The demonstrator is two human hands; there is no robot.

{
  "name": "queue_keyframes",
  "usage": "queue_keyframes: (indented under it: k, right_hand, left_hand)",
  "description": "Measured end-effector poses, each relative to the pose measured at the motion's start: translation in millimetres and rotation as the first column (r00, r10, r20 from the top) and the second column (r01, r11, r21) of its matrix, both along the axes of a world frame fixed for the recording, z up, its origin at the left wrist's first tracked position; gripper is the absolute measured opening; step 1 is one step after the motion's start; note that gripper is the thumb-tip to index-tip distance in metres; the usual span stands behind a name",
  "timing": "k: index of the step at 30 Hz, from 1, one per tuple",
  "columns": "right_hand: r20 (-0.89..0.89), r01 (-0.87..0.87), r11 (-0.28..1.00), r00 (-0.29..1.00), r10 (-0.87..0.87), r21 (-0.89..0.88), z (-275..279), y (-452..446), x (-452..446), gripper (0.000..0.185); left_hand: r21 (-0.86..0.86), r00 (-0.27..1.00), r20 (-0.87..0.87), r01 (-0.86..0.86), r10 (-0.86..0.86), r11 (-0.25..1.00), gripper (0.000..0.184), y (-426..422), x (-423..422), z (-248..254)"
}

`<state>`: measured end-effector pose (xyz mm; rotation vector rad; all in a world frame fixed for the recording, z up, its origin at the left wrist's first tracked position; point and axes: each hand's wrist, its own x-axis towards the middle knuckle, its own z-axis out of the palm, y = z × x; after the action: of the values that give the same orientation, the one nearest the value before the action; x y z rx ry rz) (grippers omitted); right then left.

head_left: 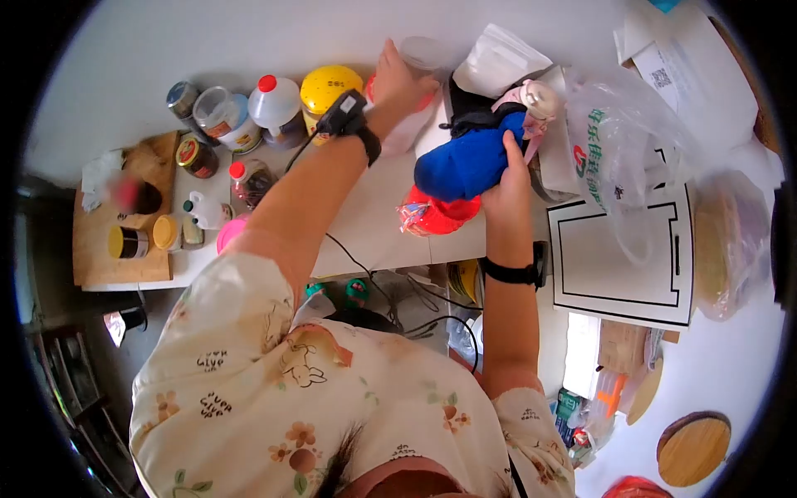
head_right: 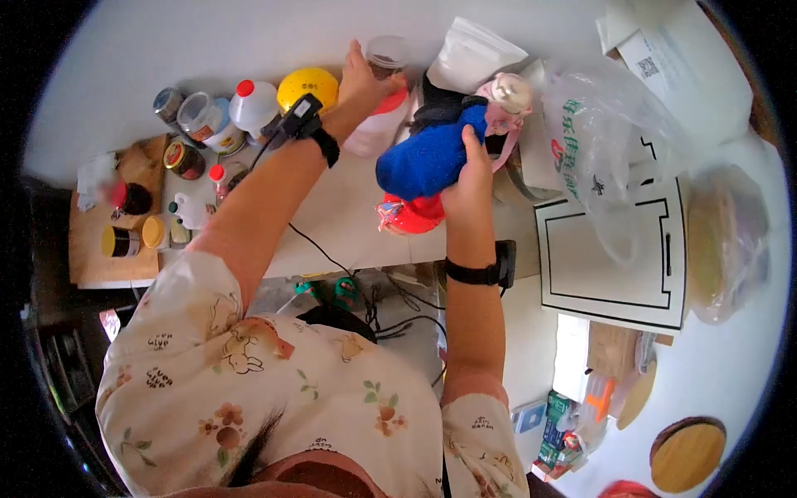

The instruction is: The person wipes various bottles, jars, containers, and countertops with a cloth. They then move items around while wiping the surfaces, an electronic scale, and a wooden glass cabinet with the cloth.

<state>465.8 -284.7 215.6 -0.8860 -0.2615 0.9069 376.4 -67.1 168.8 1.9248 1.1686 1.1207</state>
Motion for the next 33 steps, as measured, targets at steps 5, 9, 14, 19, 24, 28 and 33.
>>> queue_keyframes:
  k: [5,9,14,19,24,28,33]
  right_hand:
    - [0.17,0.047,0.994,0.985,-0.029,-0.101,-5,-4,-5,0.037]
    - [0.357,0.172,0.983,0.924,-0.137,-0.07,-13,37,-5,0.044]
    - [0.763,0.385,0.91,0.632,-0.135,-0.157,-19,135,4,0.043]
    - [0.984,0.433,0.885,0.033,0.172,-0.17,-90,234,40,0.044]
    - [0.883,0.38,0.925,-0.427,0.194,-0.019,-140,248,21,0.037]
    - [0.945,0.129,0.969,-0.23,0.234,-0.209,-121,214,-12,0.032]
    - [0.92,0.1,0.953,-0.247,0.304,-0.287,-92,166,-3,0.034]
  left_hand:
    - [-0.014,0.998,0.042,0.046,-0.046,0.999,0.102,24,0,-2]
    - [0.095,0.995,0.086,-0.053,0.045,0.994,0.1,-8,-60,-7]
    - [-0.075,0.984,-0.129,0.117,-0.126,0.99,0.091,-64,-138,-49]
    - [-0.152,0.895,-0.197,0.376,-0.4,0.914,0.087,-58,-127,-98]
    - [-0.224,0.826,-0.143,0.509,-0.545,0.831,0.087,-38,-101,-129]
    - [-0.282,0.808,-0.141,0.521,-0.572,0.806,0.087,-39,-100,-127]
    - [-0.402,0.796,-0.257,0.428,-0.549,0.809,0.088,-18,-93,-126]
